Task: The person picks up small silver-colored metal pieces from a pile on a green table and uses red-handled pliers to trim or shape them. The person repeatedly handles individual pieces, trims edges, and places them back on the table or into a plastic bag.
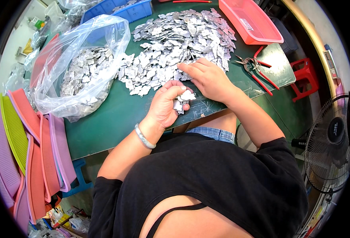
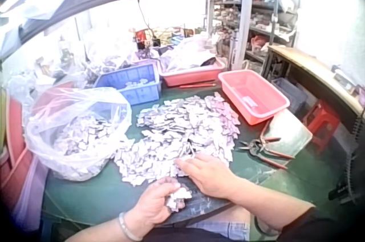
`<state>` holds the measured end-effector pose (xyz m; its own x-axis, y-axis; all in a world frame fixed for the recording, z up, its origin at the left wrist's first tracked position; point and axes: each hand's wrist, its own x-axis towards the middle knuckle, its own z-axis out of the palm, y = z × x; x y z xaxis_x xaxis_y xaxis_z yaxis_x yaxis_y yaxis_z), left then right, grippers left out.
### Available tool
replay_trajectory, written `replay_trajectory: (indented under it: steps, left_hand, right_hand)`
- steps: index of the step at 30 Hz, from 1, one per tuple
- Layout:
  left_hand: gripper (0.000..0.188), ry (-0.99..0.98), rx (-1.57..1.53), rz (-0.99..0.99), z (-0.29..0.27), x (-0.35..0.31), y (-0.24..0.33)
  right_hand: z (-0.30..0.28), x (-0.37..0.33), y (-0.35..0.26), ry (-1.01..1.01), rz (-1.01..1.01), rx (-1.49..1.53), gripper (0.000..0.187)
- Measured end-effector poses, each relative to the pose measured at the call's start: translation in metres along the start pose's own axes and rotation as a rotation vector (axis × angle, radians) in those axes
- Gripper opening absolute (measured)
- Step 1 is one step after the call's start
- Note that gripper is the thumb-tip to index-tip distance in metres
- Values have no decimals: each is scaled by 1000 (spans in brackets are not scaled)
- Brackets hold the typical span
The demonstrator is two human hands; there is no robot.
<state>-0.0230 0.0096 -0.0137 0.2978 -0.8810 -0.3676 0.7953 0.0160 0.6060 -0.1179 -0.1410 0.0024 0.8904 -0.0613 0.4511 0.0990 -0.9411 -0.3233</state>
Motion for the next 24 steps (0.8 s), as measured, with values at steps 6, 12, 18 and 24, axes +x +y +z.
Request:
replay_trajectory:
  steps: [6,12,18,24]
  left_hand:
    - [18,53,41,36,5,0,-1]
    - [15,103,12,91,7,3,-4]
    - [13,77,-7,56,3,3,-2]
    - [10,34,-56,31,-2,4,-2]
  right_hand:
    - [2,-3,2,54,389,559,41]
    - [-10,0,-8,-117,582,940,37]
    - [3,7,11,120,163,118,38]
    - [9,18,16,107,41,5,36]
